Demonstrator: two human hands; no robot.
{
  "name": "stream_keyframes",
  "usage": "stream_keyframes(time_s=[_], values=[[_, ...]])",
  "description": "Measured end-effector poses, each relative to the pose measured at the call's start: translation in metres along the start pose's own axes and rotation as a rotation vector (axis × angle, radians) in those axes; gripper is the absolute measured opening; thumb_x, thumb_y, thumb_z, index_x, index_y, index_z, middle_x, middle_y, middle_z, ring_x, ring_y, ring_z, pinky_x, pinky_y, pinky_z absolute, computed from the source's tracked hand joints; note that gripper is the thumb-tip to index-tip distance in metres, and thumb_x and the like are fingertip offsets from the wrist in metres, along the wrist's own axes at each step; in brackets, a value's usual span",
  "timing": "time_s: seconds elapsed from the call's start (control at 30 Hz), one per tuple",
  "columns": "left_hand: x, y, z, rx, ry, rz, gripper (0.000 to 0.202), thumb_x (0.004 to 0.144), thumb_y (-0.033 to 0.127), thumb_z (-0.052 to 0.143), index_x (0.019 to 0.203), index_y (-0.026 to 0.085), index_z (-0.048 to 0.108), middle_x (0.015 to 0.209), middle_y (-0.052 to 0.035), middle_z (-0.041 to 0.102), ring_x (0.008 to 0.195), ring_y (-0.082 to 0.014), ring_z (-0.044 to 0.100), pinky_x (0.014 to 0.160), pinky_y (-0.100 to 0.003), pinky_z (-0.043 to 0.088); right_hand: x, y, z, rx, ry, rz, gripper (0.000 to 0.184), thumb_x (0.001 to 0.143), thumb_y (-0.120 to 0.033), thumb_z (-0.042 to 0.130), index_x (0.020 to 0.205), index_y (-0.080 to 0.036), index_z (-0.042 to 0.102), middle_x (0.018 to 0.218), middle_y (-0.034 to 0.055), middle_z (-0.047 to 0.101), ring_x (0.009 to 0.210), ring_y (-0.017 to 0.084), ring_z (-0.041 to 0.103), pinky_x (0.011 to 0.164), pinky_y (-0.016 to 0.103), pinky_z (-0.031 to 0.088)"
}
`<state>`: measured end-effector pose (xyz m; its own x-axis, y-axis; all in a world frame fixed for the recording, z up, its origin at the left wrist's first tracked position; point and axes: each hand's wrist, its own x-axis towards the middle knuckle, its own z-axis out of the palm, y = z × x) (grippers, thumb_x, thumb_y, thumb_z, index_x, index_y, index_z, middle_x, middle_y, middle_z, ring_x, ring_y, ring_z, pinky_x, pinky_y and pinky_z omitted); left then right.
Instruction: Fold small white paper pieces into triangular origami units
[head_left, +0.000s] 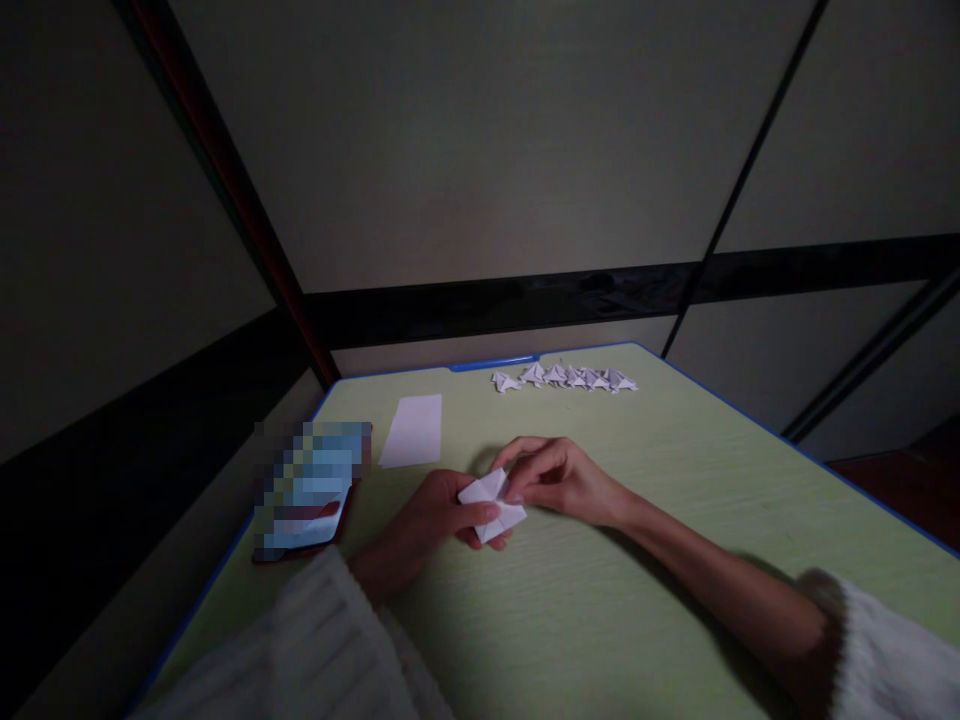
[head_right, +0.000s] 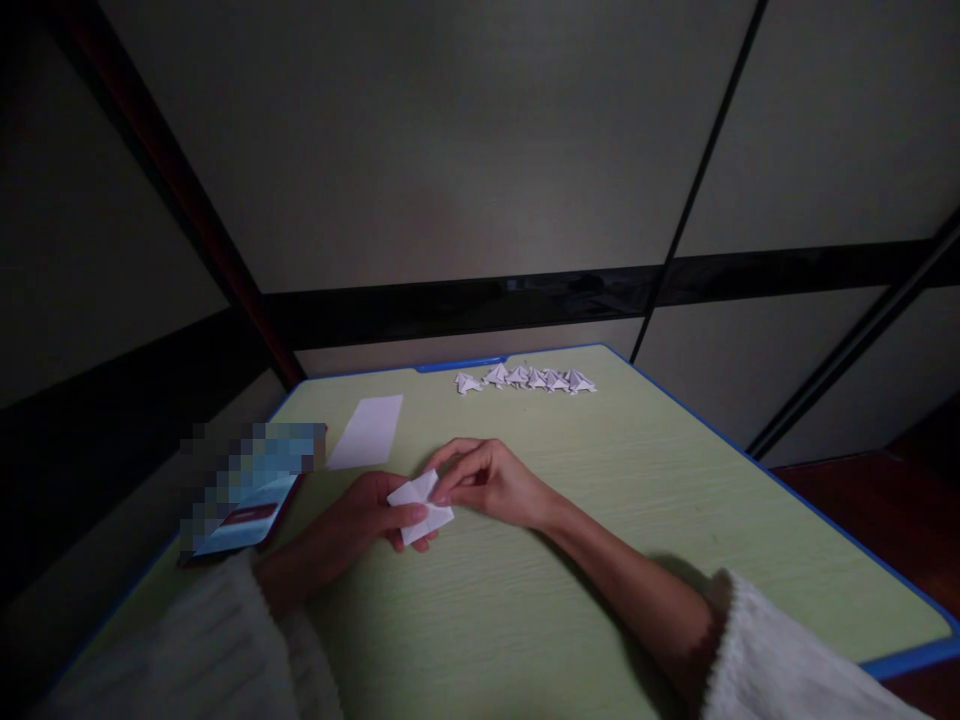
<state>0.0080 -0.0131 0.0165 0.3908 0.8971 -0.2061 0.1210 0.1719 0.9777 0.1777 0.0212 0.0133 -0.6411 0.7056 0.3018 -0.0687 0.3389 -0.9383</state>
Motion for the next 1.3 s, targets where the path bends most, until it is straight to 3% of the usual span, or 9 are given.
stream_keyframes(time_s=[0.27,0.47,0.63,0.77,0.93,1.13,1.3], values=[[0.001,0.001,-0.002,0.011,-0.028,-0.043,0.019,0.061,0.026,0.058,0.066,0.009,0.063,0.059,-0.0037,0.064,0.051,-0.0113,0.057,0.047,-0.018,0.038,-0.003,-0.004,-0.005,-0.118,-0.071,-0.071,0.012,0.070,-0.015,0.054,0.071,-0.016,0.066,0.093,0.0064,0.053,0.073,0.010,0.053,0.063,0.025,0.042],[0.001,0.002,0.003,-0.012,0.068,-0.058,0.026,0.060,0.033,0.058,0.063,0.007,0.063,0.053,-0.0035,0.062,0.050,-0.0126,0.056,0.050,-0.021,0.040,-0.002,-0.003,-0.001,-0.077,-0.038,-0.063,0.010,0.069,-0.013,0.055,0.067,-0.014,0.065,0.094,0.0063,0.052,0.070,0.009,0.053,0.062,0.024,0.043],[-0.001,0.004,0.008,0.012,0.230,0.066,0.024,0.063,0.029,0.054,0.060,0.008,0.062,0.048,-0.0029,0.061,0.047,-0.0119,0.053,0.049,-0.021,0.039,0.002,-0.002,0.002,0.085,0.119,0.042,0.005,0.062,-0.009,0.059,0.066,-0.012,0.060,0.093,0.0058,0.051,0.070,0.009,0.052,0.062,0.024,0.042],[0.000,0.005,0.009,0.118,0.346,0.112,0.022,0.063,0.026,0.053,0.052,0.009,0.062,0.044,-0.0016,0.059,0.044,-0.0116,0.051,0.047,-0.020,0.037,0.005,-0.003,0.007,0.089,0.165,0.153,0.010,0.062,-0.013,0.058,0.054,-0.011,0.053,0.077,0.0042,0.053,0.066,0.010,0.050,0.060,0.024,0.038],[0.003,0.005,0.011,0.133,0.366,0.096,0.019,0.061,0.024,0.054,0.051,0.010,0.062,0.043,-0.0001,0.059,0.044,-0.0117,0.051,0.045,-0.020,0.036,0.005,0.000,0.010,0.136,0.143,0.237,0.011,0.061,-0.015,0.058,0.054,-0.011,0.051,0.064,0.0016,0.053,0.055,0.007,0.046,0.051,0.022,0.034],[0.001,0.008,0.013,0.121,0.371,0.090,0.020,0.062,0.025,0.053,0.052,0.010,0.063,0.043,-0.0002,0.059,0.043,-0.0109,0.050,0.045,-0.020,0.035,0.006,0.002,0.012,0.109,0.214,0.202,0.013,0.058,-0.014,0.060,0.051,-0.010,0.050,0.064,0.0017,0.053,0.056,0.008,0.047,0.054,0.022,0.035],[-0.001,0.005,0.011,0.166,0.435,0.120,0.020,0.060,0.026,0.054,0.052,0.009,0.062,0.043,0.0003,0.057,0.043,-0.0109,0.048,0.045,-0.020,0.033,0.006,0.002,0.015,0.198,0.194,0.327,0.022,0.053,-0.021,0.066,0.059,-0.012,0.047,0.052,-0.0024,0.050,0.048,0.007,0.046,0.049,0.021,0.035]])
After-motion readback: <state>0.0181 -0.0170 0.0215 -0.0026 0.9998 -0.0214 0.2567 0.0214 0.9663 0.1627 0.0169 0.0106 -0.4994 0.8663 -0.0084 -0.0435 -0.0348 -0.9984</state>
